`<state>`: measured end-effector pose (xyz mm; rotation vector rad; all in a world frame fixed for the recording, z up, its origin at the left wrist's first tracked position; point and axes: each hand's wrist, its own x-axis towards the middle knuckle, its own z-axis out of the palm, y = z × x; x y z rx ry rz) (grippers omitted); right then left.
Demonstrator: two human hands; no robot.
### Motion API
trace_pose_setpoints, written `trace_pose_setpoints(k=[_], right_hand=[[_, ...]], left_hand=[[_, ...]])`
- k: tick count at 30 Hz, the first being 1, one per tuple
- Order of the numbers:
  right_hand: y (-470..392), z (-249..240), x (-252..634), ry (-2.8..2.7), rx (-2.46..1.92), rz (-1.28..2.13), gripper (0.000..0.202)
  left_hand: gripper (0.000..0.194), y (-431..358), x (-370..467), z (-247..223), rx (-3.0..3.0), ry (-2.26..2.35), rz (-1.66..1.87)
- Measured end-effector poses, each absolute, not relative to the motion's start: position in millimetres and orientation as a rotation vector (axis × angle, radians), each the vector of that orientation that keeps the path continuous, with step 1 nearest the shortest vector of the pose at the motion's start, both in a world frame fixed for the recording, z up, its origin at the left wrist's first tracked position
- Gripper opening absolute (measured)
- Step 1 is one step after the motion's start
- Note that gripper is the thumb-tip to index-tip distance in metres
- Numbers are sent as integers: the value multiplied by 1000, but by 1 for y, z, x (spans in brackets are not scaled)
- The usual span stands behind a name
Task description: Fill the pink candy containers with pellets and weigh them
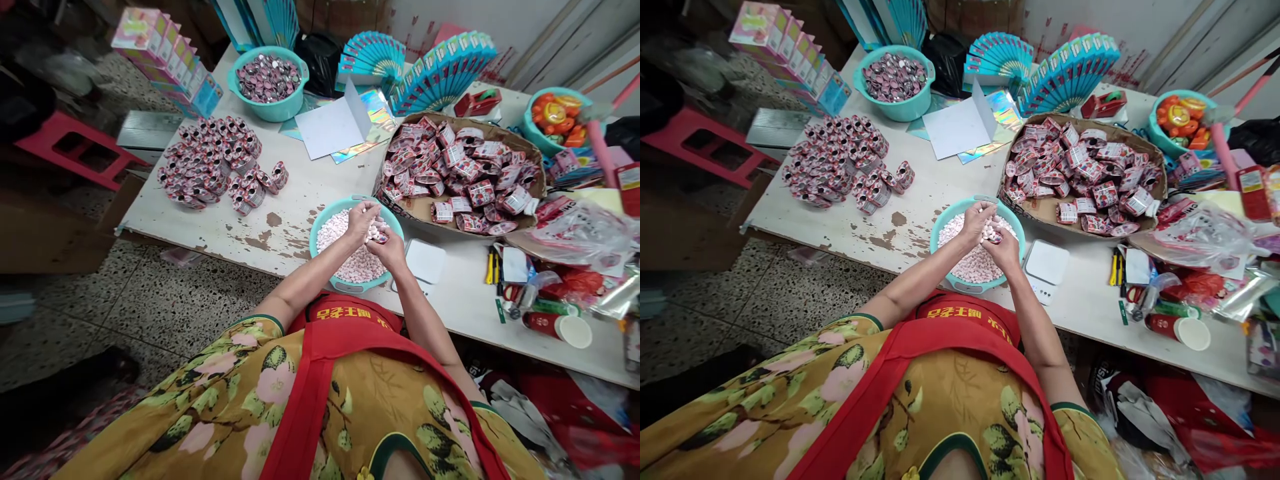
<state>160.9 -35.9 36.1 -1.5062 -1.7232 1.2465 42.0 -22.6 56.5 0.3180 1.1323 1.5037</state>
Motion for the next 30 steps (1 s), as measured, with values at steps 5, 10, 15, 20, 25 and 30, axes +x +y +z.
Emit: trace_pose_setpoints(k=[5, 10, 15, 20, 25, 30], right_hand=[[-35, 36, 165, -1725, -1543, 1284, 52], [-34, 29, 165, -1655, -1486, 1324, 49], [-33, 23, 163, -1606, -1410, 1317, 44], [-31, 14, 164, -1484, -1348, 1369, 47], [-28, 7, 166, -1355, -1326, 1428, 53], [-27, 6, 165, -1232, -1304, 1562, 57]], left_hand=[[44, -18, 45, 47, 413, 1140, 1522], [44, -15, 47, 49, 445, 1182, 1484], [48, -14, 50, 59, 480, 1130, 1392], [48, -10, 52, 60, 483, 1122, 1419], [46, -8, 56, 55, 507, 1187, 1476], [43, -8, 58, 55, 481, 1214, 1526]])
